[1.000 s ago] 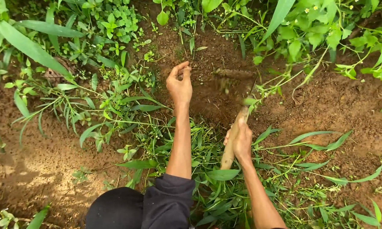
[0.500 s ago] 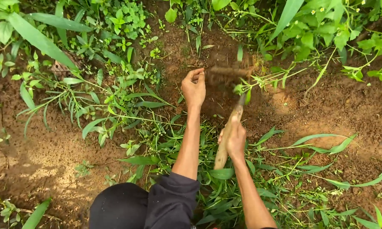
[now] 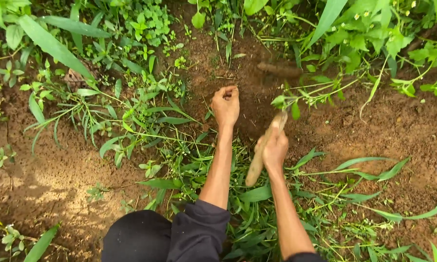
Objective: Using a small hand tool to remove weeds and loosen the soil in an agricultural field.
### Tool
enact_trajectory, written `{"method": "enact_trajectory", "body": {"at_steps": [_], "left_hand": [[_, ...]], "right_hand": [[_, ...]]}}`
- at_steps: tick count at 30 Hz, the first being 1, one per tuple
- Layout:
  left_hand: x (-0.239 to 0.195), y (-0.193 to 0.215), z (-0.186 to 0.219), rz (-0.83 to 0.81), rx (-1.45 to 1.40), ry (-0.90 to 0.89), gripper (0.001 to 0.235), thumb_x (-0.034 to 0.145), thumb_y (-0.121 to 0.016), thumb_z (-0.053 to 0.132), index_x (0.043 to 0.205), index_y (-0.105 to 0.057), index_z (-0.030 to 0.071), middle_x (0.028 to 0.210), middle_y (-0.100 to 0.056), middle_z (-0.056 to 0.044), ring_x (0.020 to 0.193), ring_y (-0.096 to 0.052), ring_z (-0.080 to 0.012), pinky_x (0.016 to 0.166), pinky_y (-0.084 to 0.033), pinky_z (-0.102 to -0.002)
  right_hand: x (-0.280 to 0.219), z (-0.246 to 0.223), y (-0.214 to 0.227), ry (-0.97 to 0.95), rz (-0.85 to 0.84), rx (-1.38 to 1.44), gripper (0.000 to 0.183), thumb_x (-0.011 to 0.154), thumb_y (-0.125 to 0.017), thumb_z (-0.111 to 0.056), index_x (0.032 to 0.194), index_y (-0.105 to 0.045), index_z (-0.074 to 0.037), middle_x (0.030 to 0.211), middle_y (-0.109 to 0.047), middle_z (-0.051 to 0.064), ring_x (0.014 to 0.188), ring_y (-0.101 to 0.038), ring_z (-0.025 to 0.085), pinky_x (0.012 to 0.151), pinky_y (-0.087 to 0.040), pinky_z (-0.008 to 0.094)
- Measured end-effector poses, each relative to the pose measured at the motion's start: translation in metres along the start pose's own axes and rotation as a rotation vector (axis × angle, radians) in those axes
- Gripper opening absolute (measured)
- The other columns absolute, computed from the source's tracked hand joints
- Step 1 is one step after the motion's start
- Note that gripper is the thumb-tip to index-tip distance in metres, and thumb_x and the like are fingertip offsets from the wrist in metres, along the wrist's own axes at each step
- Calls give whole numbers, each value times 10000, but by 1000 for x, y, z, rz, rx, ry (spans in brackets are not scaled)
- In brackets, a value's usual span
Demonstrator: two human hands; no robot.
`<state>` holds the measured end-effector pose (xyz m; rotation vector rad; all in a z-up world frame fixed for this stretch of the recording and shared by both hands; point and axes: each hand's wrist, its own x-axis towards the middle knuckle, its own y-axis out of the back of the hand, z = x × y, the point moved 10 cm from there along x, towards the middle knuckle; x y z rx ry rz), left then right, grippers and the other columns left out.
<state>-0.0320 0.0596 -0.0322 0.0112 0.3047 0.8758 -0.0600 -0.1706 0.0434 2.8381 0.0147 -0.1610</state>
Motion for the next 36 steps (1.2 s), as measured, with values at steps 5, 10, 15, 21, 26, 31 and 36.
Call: {"method": "enact_trajectory", "body": {"at_steps": [5,10,15,21,26,31,36], "left_hand": [[-2,-8,2,-2,14,-10,205,861,-725,274,1015,-810,170,956,-756,-58,858,-723,-205,831,-578,-394],[-11,-2,20,51,61,-93,183,867,-705,219,1012,-801,163,945,-741,-42,879,-731,-212,856,-577,-392],[-11,19,27,93,-37,-120,187,909,-677,172,1043,-799,124,932,-726,-78,868,-701,-206,813,-574,-388],[-6,41,26,142,-107,-73,183,945,-657,181,1054,-796,137,911,-698,-38,845,-667,-153,782,-583,-398],[-5,36,27,143,-150,-74,214,966,-645,182,1096,-780,78,923,-688,-94,859,-658,-194,766,-566,-437],[-13,20,15,134,-136,-48,223,945,-679,210,1087,-773,66,923,-710,-111,870,-694,-226,756,-572,-445],[-17,8,11,150,-78,-10,231,874,-735,305,1009,-807,134,878,-760,-68,822,-738,-229,734,-582,-431]], "right_hand": [[0,24,16,-67,-42,112,439,1151,-309,-359,1015,-548,-16,612,-615,97,448,-630,175,368,-572,290],[32,-18,-8,-51,-69,164,448,1138,-317,-424,1024,-541,-53,622,-600,77,457,-625,172,384,-578,292],[55,-55,-64,-16,-222,110,461,1102,-339,-428,956,-520,-29,580,-596,102,442,-634,186,393,-582,333],[12,4,-54,-84,-257,6,449,1140,-301,-357,1000,-552,-12,614,-611,106,450,-625,186,408,-575,301],[9,1,-36,-35,-288,26,478,1138,-299,-385,970,-555,-18,584,-615,102,430,-637,186,393,-573,313],[44,-33,-23,101,-233,76,506,1135,-282,-434,961,-546,-38,577,-621,113,426,-643,187,394,-577,308],[62,-24,-23,74,-162,-9,394,1134,-307,-292,1019,-573,-24,636,-639,66,494,-653,160,460,-597,286]]}}
